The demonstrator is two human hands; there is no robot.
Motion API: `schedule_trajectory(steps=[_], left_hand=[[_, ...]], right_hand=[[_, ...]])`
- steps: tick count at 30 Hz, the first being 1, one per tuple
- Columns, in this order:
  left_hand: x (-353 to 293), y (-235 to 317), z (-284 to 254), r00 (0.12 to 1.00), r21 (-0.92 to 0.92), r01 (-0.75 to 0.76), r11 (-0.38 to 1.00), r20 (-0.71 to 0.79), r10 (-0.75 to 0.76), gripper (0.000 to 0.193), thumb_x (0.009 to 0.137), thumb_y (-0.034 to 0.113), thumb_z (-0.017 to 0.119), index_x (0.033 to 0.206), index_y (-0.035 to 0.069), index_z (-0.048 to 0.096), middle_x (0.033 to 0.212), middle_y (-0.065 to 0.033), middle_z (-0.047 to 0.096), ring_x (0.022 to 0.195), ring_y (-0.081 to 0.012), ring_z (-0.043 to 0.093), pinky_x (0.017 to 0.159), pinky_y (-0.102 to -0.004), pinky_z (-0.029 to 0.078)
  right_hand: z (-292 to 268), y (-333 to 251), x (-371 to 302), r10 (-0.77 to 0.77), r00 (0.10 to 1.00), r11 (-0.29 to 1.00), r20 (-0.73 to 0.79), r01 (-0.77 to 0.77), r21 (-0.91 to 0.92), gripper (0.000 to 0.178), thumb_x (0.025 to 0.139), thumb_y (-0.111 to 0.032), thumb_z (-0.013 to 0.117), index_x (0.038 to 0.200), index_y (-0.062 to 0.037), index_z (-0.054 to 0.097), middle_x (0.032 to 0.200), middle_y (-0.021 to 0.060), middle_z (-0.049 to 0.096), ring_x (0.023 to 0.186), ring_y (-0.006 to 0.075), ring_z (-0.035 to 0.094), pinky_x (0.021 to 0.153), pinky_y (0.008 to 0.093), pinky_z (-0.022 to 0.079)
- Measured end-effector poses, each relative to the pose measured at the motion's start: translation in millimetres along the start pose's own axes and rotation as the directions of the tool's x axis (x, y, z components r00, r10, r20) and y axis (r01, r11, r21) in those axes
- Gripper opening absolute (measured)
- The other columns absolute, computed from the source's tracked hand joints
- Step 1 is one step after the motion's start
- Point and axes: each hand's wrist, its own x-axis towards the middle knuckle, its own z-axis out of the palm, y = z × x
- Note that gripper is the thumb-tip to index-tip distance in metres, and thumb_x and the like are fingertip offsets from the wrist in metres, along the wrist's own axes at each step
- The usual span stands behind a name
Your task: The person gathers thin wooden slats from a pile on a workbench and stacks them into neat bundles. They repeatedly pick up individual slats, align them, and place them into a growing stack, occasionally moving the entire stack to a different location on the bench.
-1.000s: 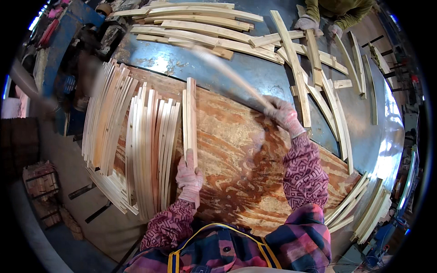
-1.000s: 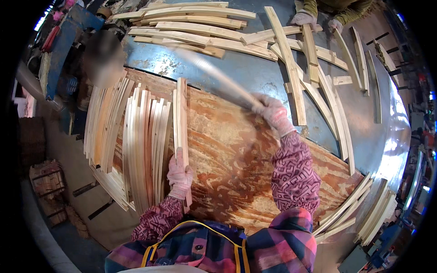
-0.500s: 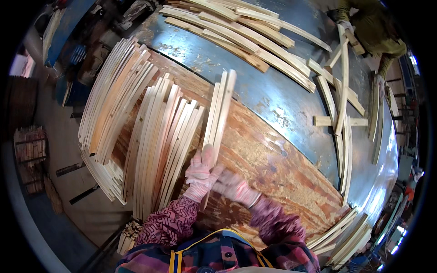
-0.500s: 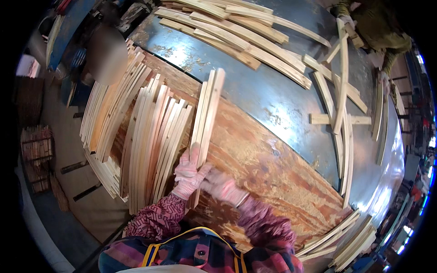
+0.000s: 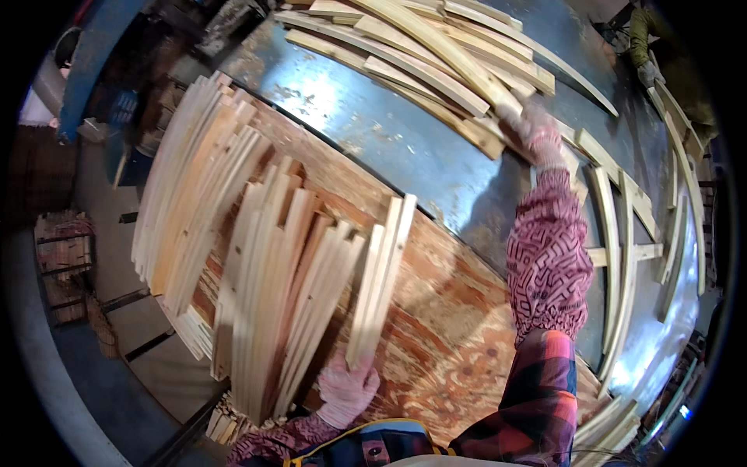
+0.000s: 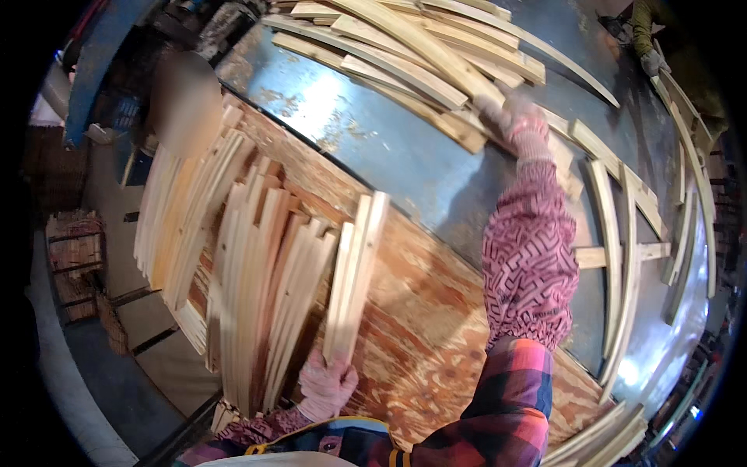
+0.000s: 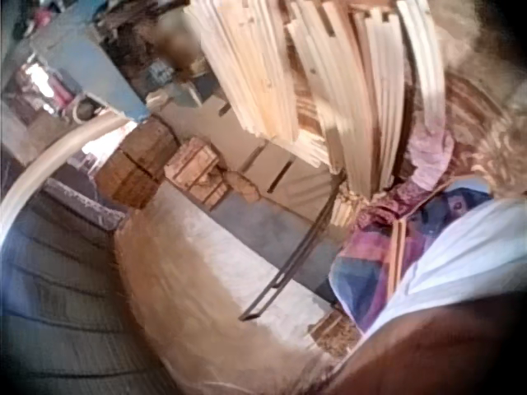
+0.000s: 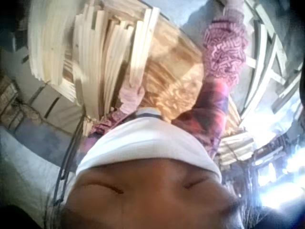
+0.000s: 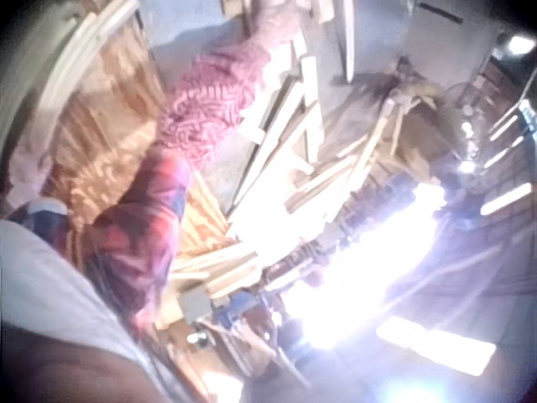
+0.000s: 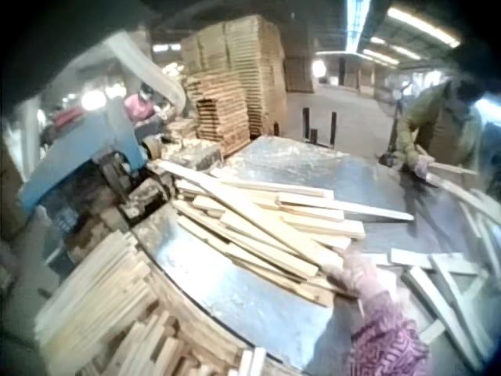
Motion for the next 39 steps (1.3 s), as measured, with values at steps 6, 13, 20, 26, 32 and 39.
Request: schedule_trajectory(steps=[6,13,20,26,32,39], left_hand=[[-11.2,-2.5,4.7,0.998,-0.041,0.013,0.999,-0.066,-0.016,0.064,0.074,0.027,0.072,0.135,0.018,0.052,0.119,-0.0241,0.051,0.094,-0.0429,0.058,0.073,-0.0505,0.052],[-4.3,14.1,-9.1,0.961,0.138,-0.133,0.981,-0.223,0.162,0.065,0.077,0.027,0.069,0.138,0.012,0.051,0.127,-0.0253,0.047,0.109,-0.0438,0.052,0.087,-0.0501,0.05],[13.3,119.6,21.9,0.931,-0.995,-0.002,0.101,0.035,0.363,0.067,0.094,0.019,0.063,0.152,0.01,0.031,0.148,-0.0182,0.04,0.128,-0.0274,0.049,0.103,-0.0368,0.047],[16.5,127.0,25.4,0.894,-0.894,0.443,-0.07,0.446,-0.042,0.068,0.081,0.013,0.076,0.138,-0.008,0.045,0.132,-0.0247,0.056,0.118,-0.0305,0.059,0.102,-0.0352,0.05],[-59.6,74.4,10.4,1.0,-0.729,0.024,0.684,0.029,-0.005,0.053,0.08,0.015,0.069,0.129,0.001,0.056,0.127,-0.0205,0.057,0.119,-0.0289,0.054,0.103,-0.0427,0.046],[-99.7,36.0,27.4,0.972,0.053,0.188,0.981,-0.156,-0.178,0.056,0.072,0.011,0.075,0.125,0.012,0.06,0.129,-0.0127,0.055,0.121,-0.0305,0.05,0.102,-0.041,0.044]], right_hand=[[12.3,28.5,-193.9,0.019,0.949,0.998,0.316,0.002,-0.066,0.081,0.085,-0.055,0.062,0.148,-0.0101,0.037,0.133,0.0222,0.054,0.126,0.0349,0.052,0.105,0.0452,0.045],[-45.6,126.1,-367.5,0.153,0.988,0.922,0.015,-0.137,-0.363,0.063,0.08,-0.038,0.073,0.136,-0.0152,0.055,0.12,0.0142,0.061,0.109,0.0256,0.06,0.096,0.0374,0.048],[113.8,125.4,-514.2,-0.124,0.991,0.656,-0.05,0.12,0.745,0.037,0.094,-0.013,0.06,0.13,-0.0057,0.059,0.118,0.0145,0.065,0.096,0.0187,0.064,0.082,0.0311,0.053],[-25.1,94.6,-379.2,0.139,0.979,0.99,0.146,-0.137,-0.023,0.053,0.091,-0.043,0.061,0.138,-0.02,0.055,0.144,0.0118,0.05,0.129,0.031,0.05,0.11,0.0429,0.037],[-12.3,167.9,-367.9,0.216,0.968,0.976,0.128,-0.215,-0.023,0.045,0.092,-0.043,0.06,0.13,-0.0177,0.062,0.117,0.015,0.068,0.11,0.0291,0.065,0.096,0.0402,0.05],[22.8,111.2,-484.4,0.128,0.791,0.32,0.598,-0.604,0.73,0.05,0.096,-0.02,0.058,0.141,-0.002,0.046,0.11,0.0208,0.067,0.08,0.0219,0.069,0.067,0.0307,0.061]])
